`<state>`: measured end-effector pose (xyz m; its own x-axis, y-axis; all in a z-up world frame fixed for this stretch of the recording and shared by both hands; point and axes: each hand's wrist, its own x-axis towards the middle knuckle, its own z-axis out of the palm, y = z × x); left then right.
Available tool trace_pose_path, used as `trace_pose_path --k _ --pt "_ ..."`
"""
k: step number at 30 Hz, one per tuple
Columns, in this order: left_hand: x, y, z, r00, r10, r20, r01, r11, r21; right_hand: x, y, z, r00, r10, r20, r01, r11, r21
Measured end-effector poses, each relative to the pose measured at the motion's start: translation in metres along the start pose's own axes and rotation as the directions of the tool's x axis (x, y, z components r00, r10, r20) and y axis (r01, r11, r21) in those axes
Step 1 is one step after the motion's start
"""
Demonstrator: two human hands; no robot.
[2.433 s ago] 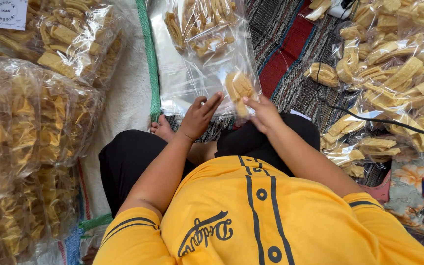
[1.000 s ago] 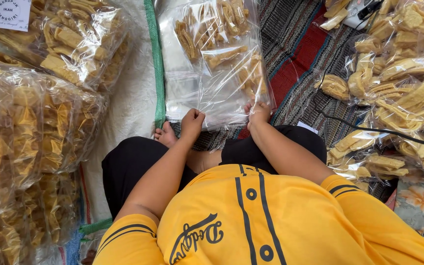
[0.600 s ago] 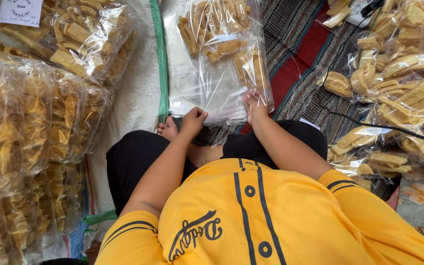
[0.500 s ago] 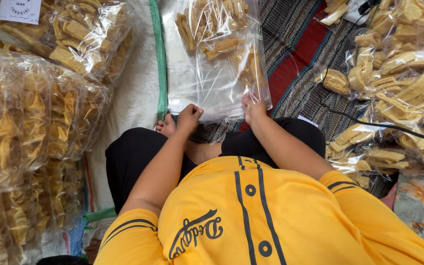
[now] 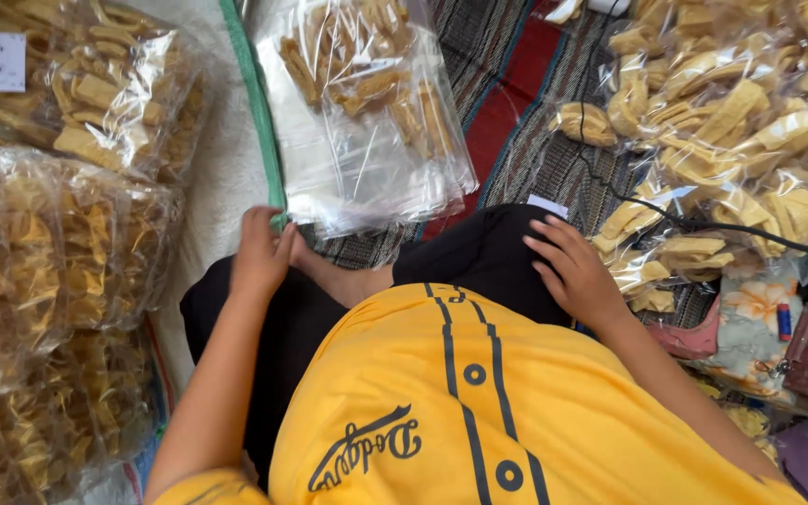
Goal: Manually filling clear plastic bags with fried snack pieces from a pile on the floor.
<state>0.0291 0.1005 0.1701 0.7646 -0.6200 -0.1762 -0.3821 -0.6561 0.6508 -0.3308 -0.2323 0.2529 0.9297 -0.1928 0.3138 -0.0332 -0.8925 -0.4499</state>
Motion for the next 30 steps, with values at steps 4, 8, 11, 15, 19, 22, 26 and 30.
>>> trace_pose_path --k 4,8,11,15,19,22,26,30 --pt "-0.072 0.007 -0.061 0.917 0.381 -0.117 -0.282 0.828 0.484 -0.078 0.006 -0.026 0.979 0.204 0.019 -0.203 0.978 -0.040" --pt "-0.145 -0.021 -0.081 0.951 0.282 -0.124 -0.193 0.859 0.473 -0.130 -0.003 -0.052 0.860 0.501 0.091 -0.494 0.865 -0.093" --pt "-0.183 -0.032 -0.089 0.986 0.134 -0.101 -0.068 0.869 0.490 -0.147 -0.012 -0.061 0.708 0.693 0.134 -0.693 0.719 -0.057" --pt "-0.208 -0.035 -0.094 0.988 0.062 -0.143 0.023 0.850 0.527 -0.164 -0.012 -0.058 0.663 0.720 0.204 -0.720 0.688 -0.086" --pt "-0.205 -0.026 -0.094 0.976 0.067 -0.206 0.055 0.843 0.535 -0.144 -0.019 -0.057 0.568 0.783 0.253 -0.799 0.598 -0.060" --pt "-0.201 -0.020 -0.092 0.958 0.137 -0.251 0.007 0.867 0.499 -0.142 -0.018 -0.055 0.617 0.740 0.268 -0.761 0.648 -0.036" --pt "-0.197 -0.014 -0.088 0.955 0.176 -0.240 -0.036 0.869 0.494 -0.140 -0.018 -0.056 0.550 0.773 0.315 -0.800 0.597 -0.069" --pt "-0.193 -0.015 -0.085 0.947 0.217 -0.238 -0.078 0.872 0.484 -0.132 -0.023 -0.058 0.452 0.820 0.350 -0.858 0.508 -0.080"
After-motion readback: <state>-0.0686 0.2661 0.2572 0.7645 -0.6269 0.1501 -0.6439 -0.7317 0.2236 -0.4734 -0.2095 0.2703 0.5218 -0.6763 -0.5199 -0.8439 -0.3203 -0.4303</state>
